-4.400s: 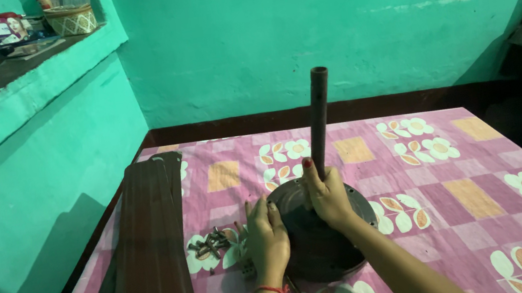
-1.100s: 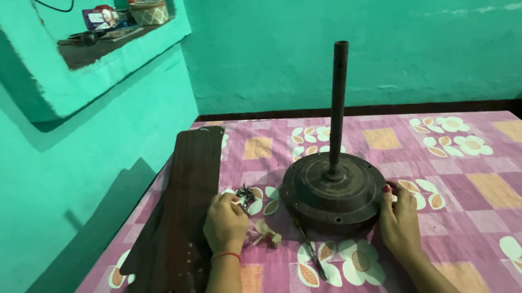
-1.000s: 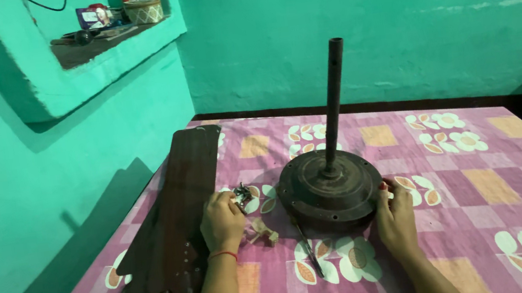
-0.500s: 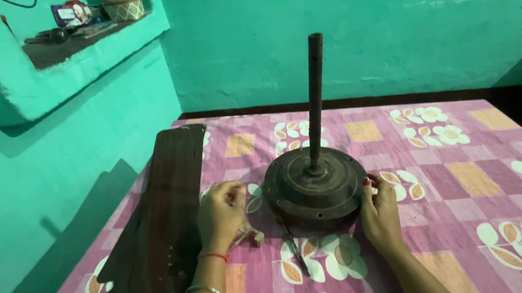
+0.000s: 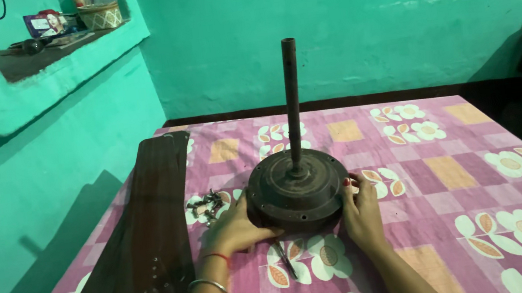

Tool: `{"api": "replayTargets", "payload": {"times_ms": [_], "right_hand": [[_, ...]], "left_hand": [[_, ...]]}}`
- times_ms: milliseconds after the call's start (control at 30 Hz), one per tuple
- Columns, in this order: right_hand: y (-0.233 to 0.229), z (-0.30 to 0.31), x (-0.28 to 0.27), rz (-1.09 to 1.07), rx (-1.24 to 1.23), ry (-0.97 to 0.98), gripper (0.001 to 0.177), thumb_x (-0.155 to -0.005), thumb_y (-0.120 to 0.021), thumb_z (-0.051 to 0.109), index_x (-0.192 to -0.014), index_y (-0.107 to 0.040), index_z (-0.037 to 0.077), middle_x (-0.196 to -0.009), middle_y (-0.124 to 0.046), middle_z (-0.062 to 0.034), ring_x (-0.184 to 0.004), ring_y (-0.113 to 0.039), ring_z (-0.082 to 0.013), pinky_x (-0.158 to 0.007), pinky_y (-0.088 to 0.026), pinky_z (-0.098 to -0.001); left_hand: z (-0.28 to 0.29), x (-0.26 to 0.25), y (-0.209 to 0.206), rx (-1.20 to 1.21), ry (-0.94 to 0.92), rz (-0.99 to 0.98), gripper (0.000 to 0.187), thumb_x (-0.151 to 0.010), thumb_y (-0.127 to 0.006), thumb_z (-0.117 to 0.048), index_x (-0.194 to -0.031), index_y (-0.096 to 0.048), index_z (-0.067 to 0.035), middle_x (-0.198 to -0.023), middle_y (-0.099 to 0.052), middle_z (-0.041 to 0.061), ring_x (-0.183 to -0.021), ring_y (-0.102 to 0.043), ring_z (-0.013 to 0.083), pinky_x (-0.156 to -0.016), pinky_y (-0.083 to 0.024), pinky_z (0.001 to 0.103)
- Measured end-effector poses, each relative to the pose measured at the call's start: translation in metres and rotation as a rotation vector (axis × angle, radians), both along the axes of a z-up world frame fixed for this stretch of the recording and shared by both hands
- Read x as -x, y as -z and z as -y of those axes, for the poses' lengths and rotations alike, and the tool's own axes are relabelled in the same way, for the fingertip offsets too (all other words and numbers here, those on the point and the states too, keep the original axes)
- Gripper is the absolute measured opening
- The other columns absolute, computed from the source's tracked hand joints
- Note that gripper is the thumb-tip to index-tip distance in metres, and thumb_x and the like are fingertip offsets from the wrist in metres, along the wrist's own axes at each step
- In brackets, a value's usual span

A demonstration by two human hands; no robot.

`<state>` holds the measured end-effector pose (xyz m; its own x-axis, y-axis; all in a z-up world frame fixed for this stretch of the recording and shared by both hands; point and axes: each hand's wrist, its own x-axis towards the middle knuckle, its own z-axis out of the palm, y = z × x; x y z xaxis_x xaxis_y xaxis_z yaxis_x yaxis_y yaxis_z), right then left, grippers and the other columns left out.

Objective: The person reassembles an electric fan motor housing on a table. They place the motor base, insert the central shaft, and secure the housing cover with multiple screws using a screwdriver. Fan blades and loose screws are visible nearby but not attached in this clip.

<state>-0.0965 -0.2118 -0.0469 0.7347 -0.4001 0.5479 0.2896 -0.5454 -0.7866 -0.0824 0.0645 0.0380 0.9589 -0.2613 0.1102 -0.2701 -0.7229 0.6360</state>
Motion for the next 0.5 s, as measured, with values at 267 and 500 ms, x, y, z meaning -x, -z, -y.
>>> {"api": "replayTargets", "payload": {"times_ms": [267, 500], "right_hand": [[-0.001, 0.0, 0.002, -0.01, 0.008, 0.007, 0.044, -0.105, -0.049, 0.03, -0.133, -0.053, -0.004, -0.123, -0.059, -0.024, -0.113, -0.059, -0.0338, -0.098, -0.047, -0.0436], [-0.002, 0.0, 0.001, -0.008, -0.028, -0.032, 0.047, -0.104, -0.049, 0.034, -0.132, -0.052, -0.004, -0.124, -0.06, -0.0237, -0.115, -0.06, -0.0339, -0.098, -0.048, -0.0437]], "left_hand": [[0.016, -0.02, 0.034, -0.129, -0.352, -0.058, 0.043, -0.07, -0.076, -0.026, -0.109, -0.072, -0.009, -0.11, -0.073, 0.017, -0.105, -0.071, 0.0351, -0.09, -0.057, 0.045], [-0.028, -0.066, 0.066, 0.761, -0.281, -0.278, 0.019, -0.078, -0.075, -0.006, -0.088, -0.067, 0.008, -0.073, -0.064, 0.01, -0.063, -0.061, 0.0231, -0.056, -0.045, 0.04]]}}
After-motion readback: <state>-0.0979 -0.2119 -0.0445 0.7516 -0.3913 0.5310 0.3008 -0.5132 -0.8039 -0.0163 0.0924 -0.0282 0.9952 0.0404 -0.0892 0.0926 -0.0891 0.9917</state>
